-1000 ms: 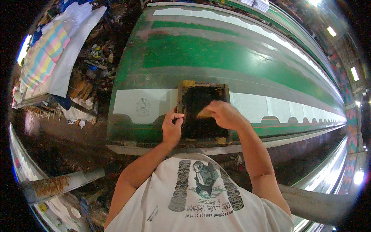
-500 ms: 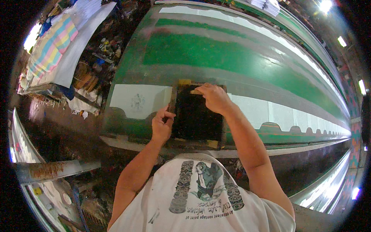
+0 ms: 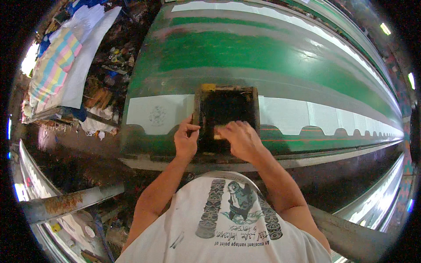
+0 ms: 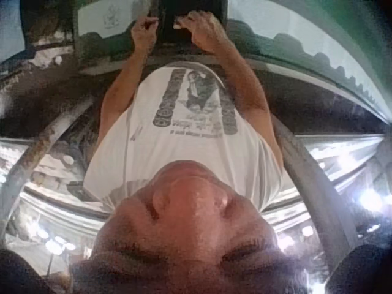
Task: The person repeatedly rubs a wooden block over a screen-printing frame to transfer ink onto a moving textile on a conveyor belt. The person maintains a steady rhythm and keeps the block in contact with the frame throughout the process.
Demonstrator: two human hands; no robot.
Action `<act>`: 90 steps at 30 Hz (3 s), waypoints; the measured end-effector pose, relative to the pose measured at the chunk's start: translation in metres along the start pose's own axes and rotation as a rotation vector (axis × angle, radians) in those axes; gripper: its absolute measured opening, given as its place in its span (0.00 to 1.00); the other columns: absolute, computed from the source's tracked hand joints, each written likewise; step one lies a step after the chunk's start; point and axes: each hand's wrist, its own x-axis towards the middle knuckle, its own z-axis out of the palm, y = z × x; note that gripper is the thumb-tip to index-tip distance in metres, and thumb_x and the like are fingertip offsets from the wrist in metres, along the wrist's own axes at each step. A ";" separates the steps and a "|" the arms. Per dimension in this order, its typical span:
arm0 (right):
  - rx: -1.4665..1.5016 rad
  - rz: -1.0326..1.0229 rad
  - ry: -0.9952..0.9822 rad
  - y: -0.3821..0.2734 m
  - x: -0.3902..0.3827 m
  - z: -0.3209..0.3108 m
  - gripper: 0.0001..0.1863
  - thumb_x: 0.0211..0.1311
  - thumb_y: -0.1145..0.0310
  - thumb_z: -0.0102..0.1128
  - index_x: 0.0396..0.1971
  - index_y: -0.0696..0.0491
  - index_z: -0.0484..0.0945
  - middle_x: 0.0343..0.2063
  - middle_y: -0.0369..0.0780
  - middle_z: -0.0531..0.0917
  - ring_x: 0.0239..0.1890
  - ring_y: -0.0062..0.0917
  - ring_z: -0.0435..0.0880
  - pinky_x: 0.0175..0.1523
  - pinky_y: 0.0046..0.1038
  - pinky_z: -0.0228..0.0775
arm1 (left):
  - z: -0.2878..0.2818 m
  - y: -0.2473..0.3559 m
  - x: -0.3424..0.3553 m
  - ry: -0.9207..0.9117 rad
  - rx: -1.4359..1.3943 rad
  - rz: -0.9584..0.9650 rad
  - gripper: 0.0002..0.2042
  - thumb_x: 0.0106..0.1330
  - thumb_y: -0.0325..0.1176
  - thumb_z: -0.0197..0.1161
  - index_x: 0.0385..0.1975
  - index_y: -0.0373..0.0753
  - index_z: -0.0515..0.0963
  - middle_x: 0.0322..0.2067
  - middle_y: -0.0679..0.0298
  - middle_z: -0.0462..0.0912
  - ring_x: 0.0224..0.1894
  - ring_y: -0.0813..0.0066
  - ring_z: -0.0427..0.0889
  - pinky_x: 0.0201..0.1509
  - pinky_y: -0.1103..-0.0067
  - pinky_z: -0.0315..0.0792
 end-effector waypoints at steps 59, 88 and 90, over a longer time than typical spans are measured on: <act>-0.069 0.010 -0.069 0.165 -0.213 -0.125 0.30 0.55 0.79 0.72 0.61 0.52 0.87 0.57 0.43 0.88 0.58 0.46 0.88 0.65 0.48 0.81 | 0.301 0.082 -0.062 0.004 0.098 0.005 0.10 0.53 0.18 0.71 0.34 0.40 0.87 0.75 0.41 0.76 0.77 0.45 0.75 0.82 0.61 0.66; -0.090 0.162 -0.096 0.209 -0.135 -0.125 0.31 0.56 0.82 0.64 0.61 0.45 0.89 0.50 0.46 0.88 0.55 0.51 0.87 0.63 0.51 0.81 | 0.295 0.077 -0.059 -0.032 0.027 0.078 0.17 0.67 0.17 0.69 0.53 0.39 0.88 0.74 0.44 0.76 0.78 0.47 0.74 0.85 0.61 0.62; -0.080 0.162 -0.101 0.188 -0.156 -0.123 0.34 0.57 0.84 0.63 0.66 0.46 0.87 0.51 0.46 0.87 0.56 0.51 0.85 0.63 0.50 0.80 | 0.296 0.076 -0.060 -0.023 0.008 0.045 0.18 0.67 0.18 0.69 0.55 0.39 0.88 0.74 0.44 0.76 0.79 0.47 0.74 0.85 0.62 0.63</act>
